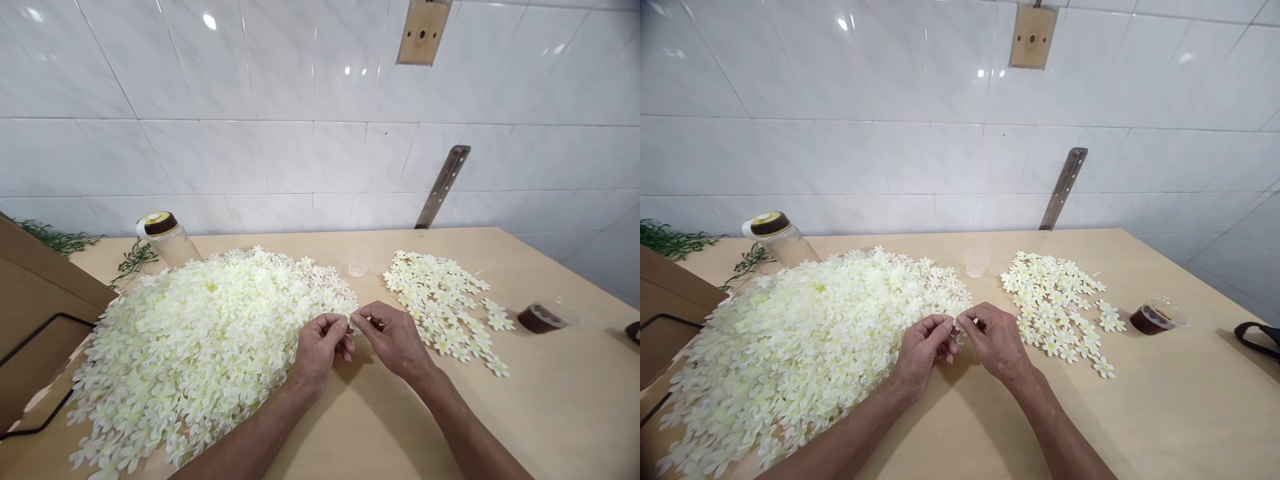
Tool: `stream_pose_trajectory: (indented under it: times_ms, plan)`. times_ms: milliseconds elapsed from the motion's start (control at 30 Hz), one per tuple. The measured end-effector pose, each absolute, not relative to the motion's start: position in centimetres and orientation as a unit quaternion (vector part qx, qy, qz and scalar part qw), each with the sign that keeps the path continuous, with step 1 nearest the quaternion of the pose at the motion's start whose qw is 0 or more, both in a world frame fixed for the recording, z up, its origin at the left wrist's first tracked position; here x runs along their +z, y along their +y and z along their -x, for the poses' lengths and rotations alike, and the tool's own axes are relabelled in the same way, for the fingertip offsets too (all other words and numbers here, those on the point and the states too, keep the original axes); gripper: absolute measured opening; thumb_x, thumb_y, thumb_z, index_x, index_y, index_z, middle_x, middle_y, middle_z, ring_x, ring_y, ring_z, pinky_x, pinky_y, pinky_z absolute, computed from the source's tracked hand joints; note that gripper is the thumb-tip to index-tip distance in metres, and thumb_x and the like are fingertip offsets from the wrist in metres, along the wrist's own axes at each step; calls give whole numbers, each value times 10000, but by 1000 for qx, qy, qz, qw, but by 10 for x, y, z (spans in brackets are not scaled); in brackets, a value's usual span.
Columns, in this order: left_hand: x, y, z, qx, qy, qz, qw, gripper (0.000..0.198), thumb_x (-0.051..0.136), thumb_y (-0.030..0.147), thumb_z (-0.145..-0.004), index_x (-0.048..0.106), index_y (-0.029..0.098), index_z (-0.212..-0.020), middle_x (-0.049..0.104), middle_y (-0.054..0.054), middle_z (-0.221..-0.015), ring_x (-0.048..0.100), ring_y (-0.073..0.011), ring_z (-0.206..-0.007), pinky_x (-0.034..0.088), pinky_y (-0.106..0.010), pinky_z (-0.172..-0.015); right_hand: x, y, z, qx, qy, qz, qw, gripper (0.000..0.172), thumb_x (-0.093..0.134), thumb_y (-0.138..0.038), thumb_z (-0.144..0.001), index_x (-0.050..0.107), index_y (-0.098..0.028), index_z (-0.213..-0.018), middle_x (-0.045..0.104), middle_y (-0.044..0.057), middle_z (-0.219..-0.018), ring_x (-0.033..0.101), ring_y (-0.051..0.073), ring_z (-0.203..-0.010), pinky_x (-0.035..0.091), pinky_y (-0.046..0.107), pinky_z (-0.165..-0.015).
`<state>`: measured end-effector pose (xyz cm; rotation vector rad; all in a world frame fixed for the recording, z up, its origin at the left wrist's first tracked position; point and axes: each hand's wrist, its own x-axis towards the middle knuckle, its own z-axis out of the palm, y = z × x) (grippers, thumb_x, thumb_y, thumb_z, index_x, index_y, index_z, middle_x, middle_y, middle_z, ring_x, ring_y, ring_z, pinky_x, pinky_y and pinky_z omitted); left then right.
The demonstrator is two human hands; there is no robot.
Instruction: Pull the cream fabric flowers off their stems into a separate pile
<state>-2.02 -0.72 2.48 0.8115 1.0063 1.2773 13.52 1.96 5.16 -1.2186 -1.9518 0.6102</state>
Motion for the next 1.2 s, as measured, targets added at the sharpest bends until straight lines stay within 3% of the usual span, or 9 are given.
stream_pose_trajectory:
  times_ms: [333,600,733,1200]
  plan:
    - [24,-7,19,558,454,-363,592,296,685,412,-807,663,118,-778,651,-29,-575,529,-90,-412,431,-212,-457,47,17,-126,198,-752,515,361,250,514,-311,-929,665,-208,-758,691,30,-768,617,172,-682,437,270,-637]
    - [25,-7,20,561,460,-355,590,289,693,396,-807,669,109,-809,648,-21,-555,533,-82,-417,425,-196,-472,39,15,-122,191,-742,515,384,269,506,-346,-946,695,-200,-822,697,38,-781,622,170,-678,453,266,-631]
    - [25,-6,20,567,459,-344,591,292,691,402,-804,672,110,-811,642,-17,-543,527,-82,-414,421,-194,-468,43,14,-124,207,-758,487,381,213,544,-329,-930,726,-223,-900,730,40,-874,660,185,-766,478,276,-683]
    - [27,-6,18,552,486,-367,570,260,688,368,-797,675,115,-736,631,-15,-520,520,-88,-397,429,-199,-447,39,11,-123,139,-786,474,372,211,501,-204,-928,676,-184,-812,671,49,-785,625,164,-707,445,259,-642]
